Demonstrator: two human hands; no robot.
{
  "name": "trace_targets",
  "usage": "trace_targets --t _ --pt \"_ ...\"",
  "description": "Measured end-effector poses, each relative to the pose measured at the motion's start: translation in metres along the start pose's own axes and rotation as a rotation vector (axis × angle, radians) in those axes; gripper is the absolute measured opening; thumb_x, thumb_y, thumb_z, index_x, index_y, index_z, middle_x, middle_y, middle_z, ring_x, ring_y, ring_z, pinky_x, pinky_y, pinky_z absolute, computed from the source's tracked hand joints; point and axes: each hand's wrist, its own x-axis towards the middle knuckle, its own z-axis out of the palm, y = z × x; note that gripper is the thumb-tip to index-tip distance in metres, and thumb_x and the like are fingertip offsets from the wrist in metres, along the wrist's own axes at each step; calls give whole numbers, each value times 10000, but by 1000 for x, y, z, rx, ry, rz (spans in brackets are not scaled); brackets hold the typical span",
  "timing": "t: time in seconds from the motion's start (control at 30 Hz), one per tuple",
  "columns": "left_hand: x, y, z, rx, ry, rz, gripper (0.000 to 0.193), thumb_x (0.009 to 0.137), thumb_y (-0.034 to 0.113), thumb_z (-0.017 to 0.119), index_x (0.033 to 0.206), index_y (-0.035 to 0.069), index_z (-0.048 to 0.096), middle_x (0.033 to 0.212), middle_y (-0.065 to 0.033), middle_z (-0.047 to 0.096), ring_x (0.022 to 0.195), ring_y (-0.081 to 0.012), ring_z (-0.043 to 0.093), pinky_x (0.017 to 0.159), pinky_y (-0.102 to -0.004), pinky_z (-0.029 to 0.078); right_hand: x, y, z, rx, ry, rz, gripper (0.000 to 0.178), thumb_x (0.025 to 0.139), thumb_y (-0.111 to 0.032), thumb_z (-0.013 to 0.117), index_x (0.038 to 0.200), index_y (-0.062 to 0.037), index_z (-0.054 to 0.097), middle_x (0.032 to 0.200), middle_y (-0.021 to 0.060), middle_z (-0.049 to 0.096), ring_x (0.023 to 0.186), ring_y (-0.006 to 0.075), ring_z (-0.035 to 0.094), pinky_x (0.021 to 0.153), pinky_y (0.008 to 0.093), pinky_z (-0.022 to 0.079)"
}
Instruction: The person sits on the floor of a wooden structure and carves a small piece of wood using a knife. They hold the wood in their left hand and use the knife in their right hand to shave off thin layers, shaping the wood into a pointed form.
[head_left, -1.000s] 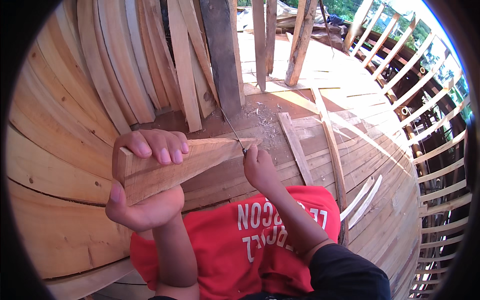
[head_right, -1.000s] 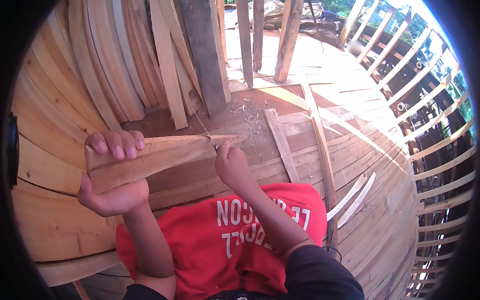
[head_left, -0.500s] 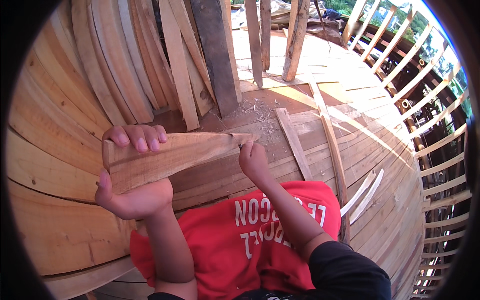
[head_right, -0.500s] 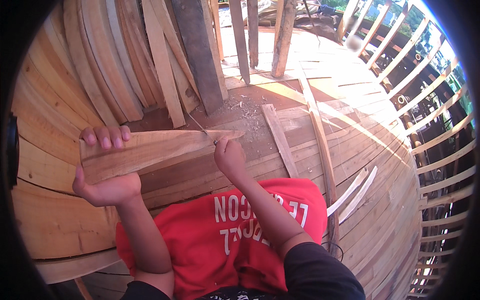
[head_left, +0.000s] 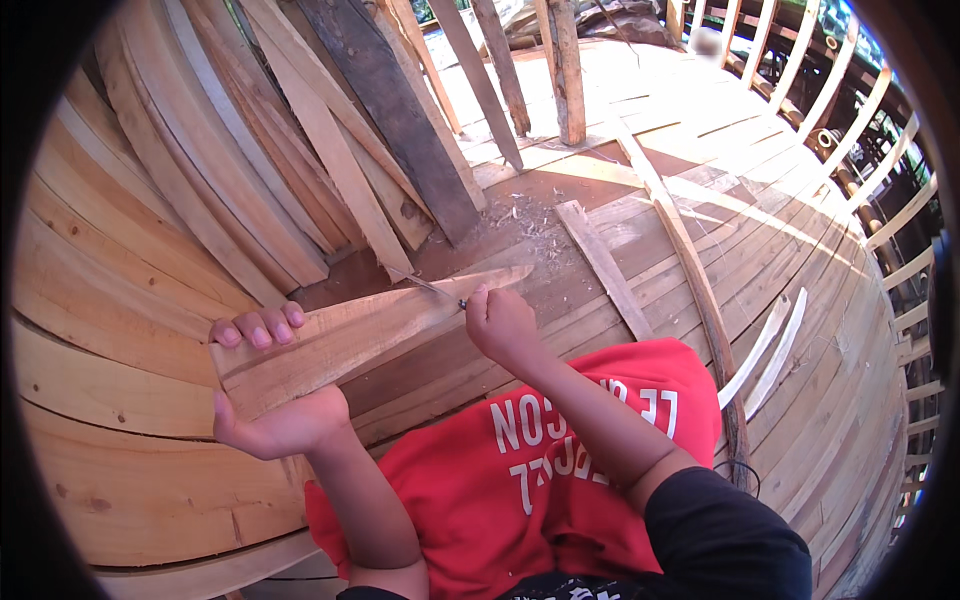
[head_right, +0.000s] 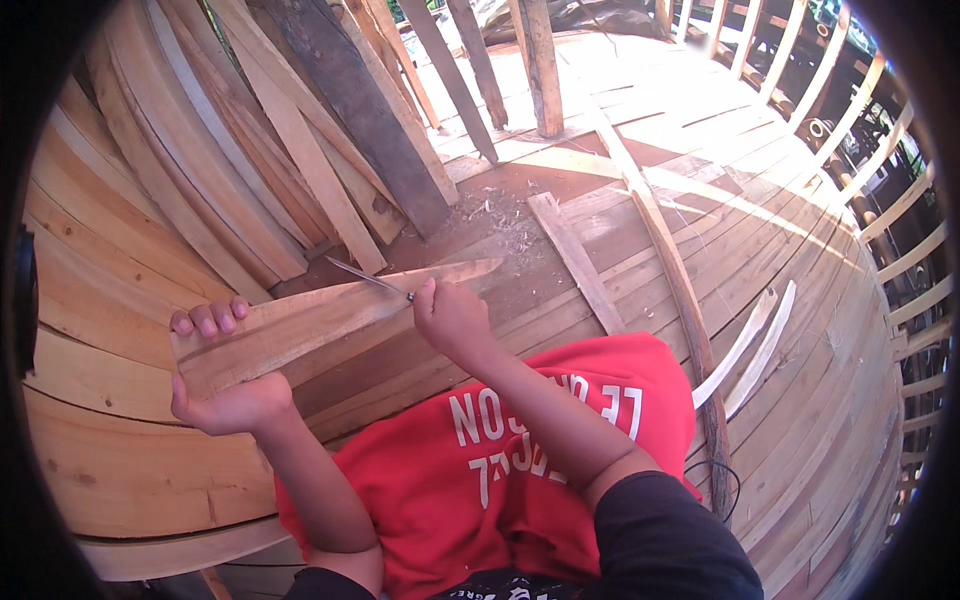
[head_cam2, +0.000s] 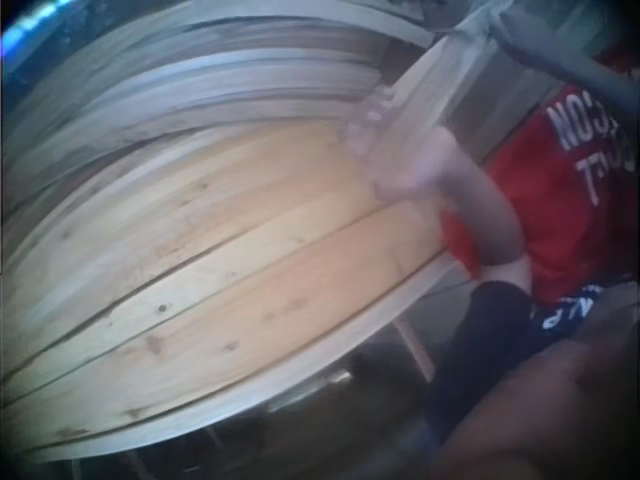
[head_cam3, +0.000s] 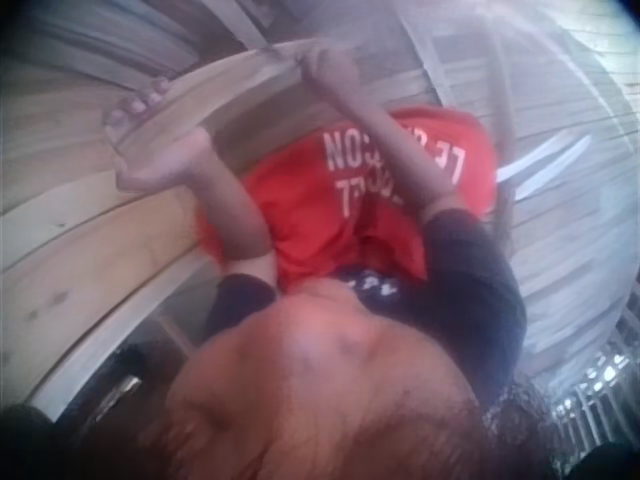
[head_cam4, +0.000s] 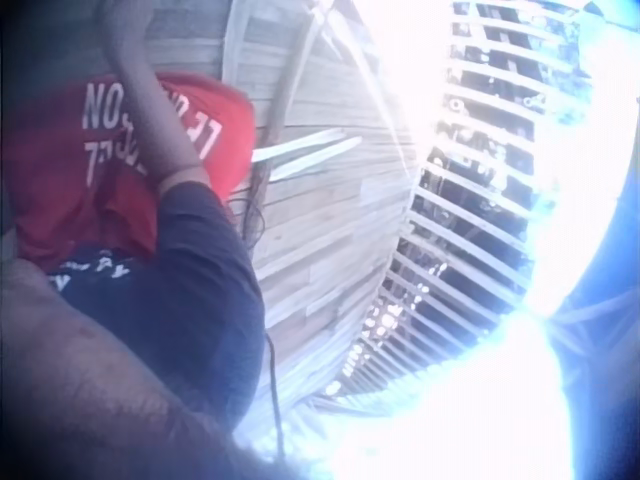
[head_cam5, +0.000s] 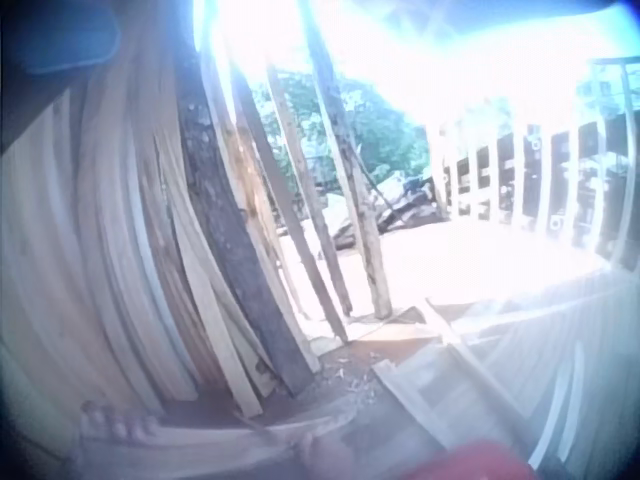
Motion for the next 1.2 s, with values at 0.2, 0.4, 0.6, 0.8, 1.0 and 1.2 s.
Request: trace_targets --t 0.2,0.4,0.6,0.8,1.0,1.2 --pt "4 -1 -5 19 63 22 376 779 402 461 972 82 427 818 -77 440 770 -225 438 787 -402 392 13 21 9 16 15 24 529 969 -326 359 723 30 665 711 273 634 702 474 630 718 554 506" --pt "-8 -1 5 20 -34 26 405 769 428 471 973 80 431 812 -83 441 764 -229 442 783 -400 391 -13 -19 -23 31 -65 26 533 970 -333 352 752 23 683 730 273 646 723 475 639 727 559 505" --pt "-14 -5 18 4 -59 24 424 766 445 481 975 80 432 810 -84 443 765 -227 446 774 -401 390 9 12 -13 64 26 86 550 980 -328 336 737 51 652 765 299 634 752 488 626 755 566 488" --pt "-20 -2 14 7 -121 17 433 778 465 479 969 78 445 808 -82 467 753 -223 463 763 -405 391 -6 -23 -41 -1 -128 62 551 979 -346 318 836 47 677 846 286 664 836 472 651 779 552 510" --pt "-26 -3 24 -3 -142 16 454 783 488 482 963 72 461 800 -88 493 733 -226 477 751 -410 395 30 85 -15 -173 -1 178 540 984 -340 325 876 53 679 884 311 653 874 483 636 817 555 490" --pt "-31 -4 22 9 -180 3 446 776 478 479 972 79 449 813 -77 473 746 -217 463 759 -406 388 -19 -40 -48 76 -146 84 556 987 -351 320 847 60 667 868 303 657 872 489 636 812 552 491"
